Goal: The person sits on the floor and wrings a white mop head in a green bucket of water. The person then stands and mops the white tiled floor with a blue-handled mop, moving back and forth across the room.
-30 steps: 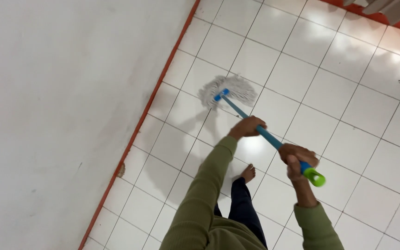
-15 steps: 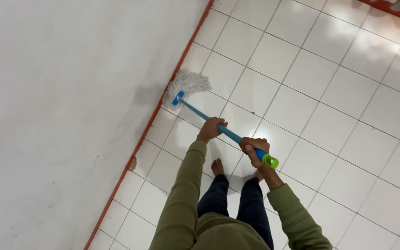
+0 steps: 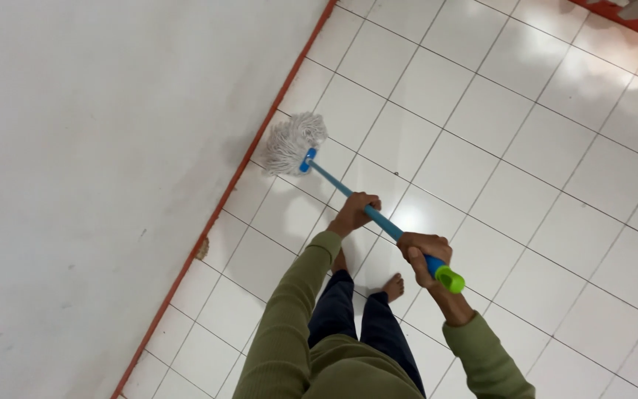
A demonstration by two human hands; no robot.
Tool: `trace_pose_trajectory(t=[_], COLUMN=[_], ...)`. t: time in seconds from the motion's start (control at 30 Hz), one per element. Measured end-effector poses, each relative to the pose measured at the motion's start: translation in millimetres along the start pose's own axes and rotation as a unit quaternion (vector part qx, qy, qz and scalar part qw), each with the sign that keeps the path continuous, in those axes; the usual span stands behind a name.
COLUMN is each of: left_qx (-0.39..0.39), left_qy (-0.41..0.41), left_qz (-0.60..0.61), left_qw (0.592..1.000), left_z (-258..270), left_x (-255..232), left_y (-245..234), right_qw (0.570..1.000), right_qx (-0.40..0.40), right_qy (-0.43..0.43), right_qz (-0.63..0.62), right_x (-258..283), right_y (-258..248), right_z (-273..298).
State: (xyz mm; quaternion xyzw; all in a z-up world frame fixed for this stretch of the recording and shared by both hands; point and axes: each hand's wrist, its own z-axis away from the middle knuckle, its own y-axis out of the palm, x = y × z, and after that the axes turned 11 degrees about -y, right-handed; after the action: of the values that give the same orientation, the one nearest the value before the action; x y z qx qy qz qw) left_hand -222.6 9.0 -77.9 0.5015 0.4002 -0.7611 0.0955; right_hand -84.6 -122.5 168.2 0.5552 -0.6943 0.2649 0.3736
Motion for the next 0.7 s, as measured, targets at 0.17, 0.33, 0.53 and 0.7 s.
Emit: trace_pose_trajectory(t=[0.17,0.33,0.53,0.7], left_qx=[0.031,0.077,0.219,0.299], left_qy=[0.026,0.08,-0.071,-0.163], left_qz=[0.057,0.124,0.44,0.402], left_qw=[0.998,0.986,0.868,0.85], left_z=[-19,-46,-50,-62], left_x=[-48,-126,-238,-254], left_y=[71,122,162,209], right_qw=[0.999,0.992,0.984,0.976], right_qx=[-0.006,-0.049,-0.036,-0.038], right_qy=[-0.019,-0.076,-0.084,-0.059], right_qz=[0.039,0.089,0.15,0.205], right_x=[45,61,80,94], right_y=[-53,-111,-172,-198], right_z=[10,35,69,89])
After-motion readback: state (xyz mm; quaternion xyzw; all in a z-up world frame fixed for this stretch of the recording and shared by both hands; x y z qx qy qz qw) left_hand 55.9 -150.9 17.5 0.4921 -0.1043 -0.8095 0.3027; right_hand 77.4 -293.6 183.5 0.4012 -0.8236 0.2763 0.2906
